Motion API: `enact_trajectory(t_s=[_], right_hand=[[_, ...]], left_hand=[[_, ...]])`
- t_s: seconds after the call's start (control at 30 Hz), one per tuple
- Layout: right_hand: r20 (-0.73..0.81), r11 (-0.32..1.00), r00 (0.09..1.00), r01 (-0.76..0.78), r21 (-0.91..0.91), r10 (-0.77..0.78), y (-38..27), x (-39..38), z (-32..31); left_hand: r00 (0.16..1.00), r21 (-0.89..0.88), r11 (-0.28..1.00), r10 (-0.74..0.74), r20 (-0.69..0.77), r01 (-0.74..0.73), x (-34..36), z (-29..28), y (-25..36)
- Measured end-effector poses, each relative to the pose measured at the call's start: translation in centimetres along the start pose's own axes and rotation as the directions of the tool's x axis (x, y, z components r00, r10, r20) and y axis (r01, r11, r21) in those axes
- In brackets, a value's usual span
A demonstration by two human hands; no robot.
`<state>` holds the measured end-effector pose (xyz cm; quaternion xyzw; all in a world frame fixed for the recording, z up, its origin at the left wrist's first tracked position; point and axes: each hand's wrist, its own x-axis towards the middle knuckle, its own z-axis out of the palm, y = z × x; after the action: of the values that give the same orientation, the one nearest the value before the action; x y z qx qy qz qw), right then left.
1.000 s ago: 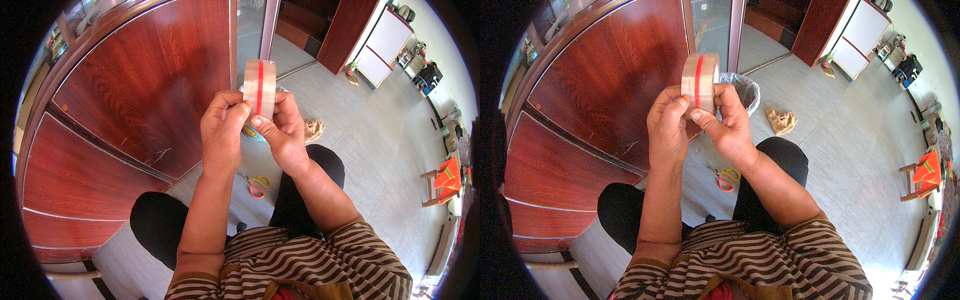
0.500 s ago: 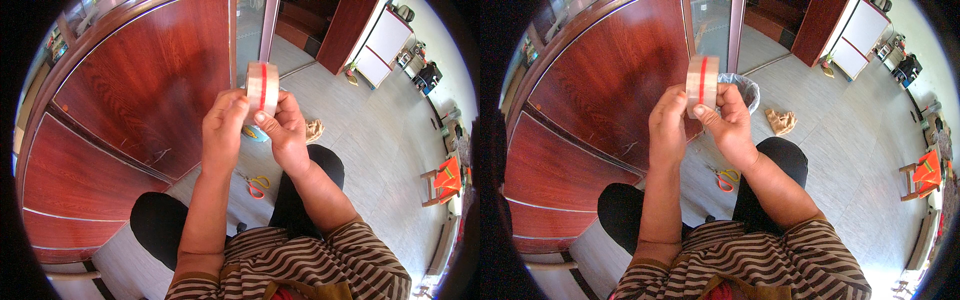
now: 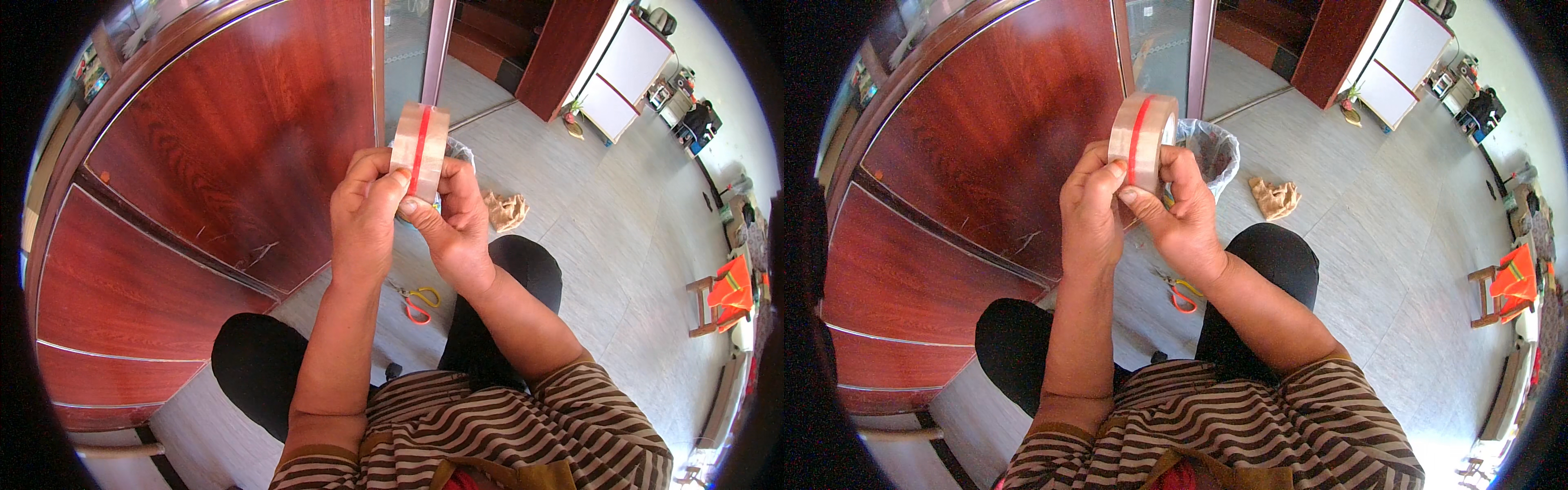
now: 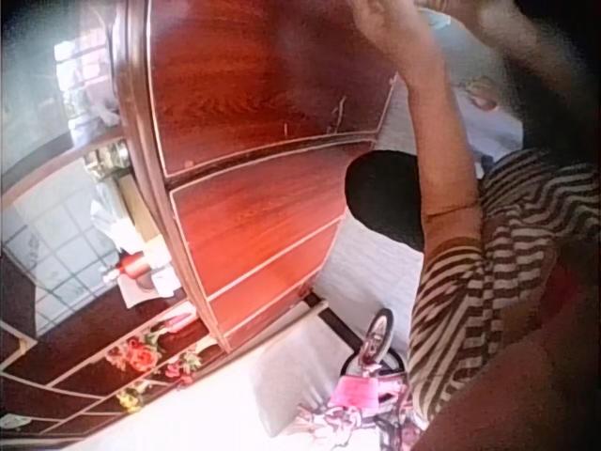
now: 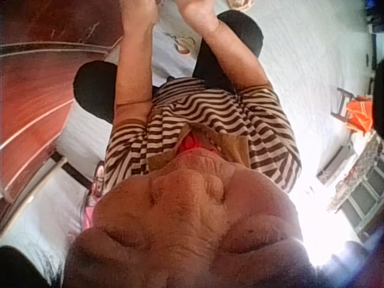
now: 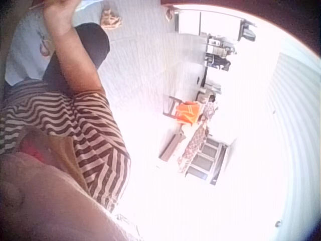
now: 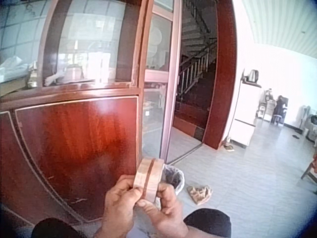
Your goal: The person retrieves a roll of tape and scissors, then sits on a stool to repair a wooden cabinet. They cut a piece of tape and apply it to the cabinet door, smoothing it down and trimming the excess with scissors.
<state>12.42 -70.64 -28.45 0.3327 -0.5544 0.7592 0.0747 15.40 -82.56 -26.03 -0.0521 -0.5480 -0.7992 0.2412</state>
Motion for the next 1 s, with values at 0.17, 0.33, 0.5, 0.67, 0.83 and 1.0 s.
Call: enact_trajectory(t_s=[0.17,0.33,0.5,0.67,0.83,1.0], right_hand=[[-0.017,0.999,1.0,-0.003,0.045,0.003,0.0,-0.3,0.8],[0.028,0.998,0.998,-0.057,0.007,0.057,0.2,-0.6,0.4],[-0.014,0.972,0.986,-0.16,0.171,0.165,-1.0,0.5,0.1],[0.118,0.906,0.993,0.039,-0.421,0.012,-3.1,2.1,-1.7],[0.168,0.605,0.974,0.227,-0.764,-0.153,-5.8,5.5,-3.9],[0.505,0.727,0.857,0.283,-0.625,0.101,-7.2,8.1,-3.0]], left_hand=[[1.0,-0.012,1.0,0.004,-0.03,-0.004,0.0,-0.2,-0.3],[0.998,0.054,0.999,0.001,-0.057,0.002,-0.1,-0.3,-0.6],[0.989,0.209,0.967,0.144,0.026,-0.146,0.0,0.1,0.1],[0.991,0.045,0.995,0.088,0.102,-0.093,0.0,-1.1,-0.4],[0.989,0.271,0.953,0.112,0.099,-0.135,0.0,-2.6,-0.8],[0.986,0.533,0.837,0.041,0.162,-0.122,-0.8,-4.0,-0.6]])
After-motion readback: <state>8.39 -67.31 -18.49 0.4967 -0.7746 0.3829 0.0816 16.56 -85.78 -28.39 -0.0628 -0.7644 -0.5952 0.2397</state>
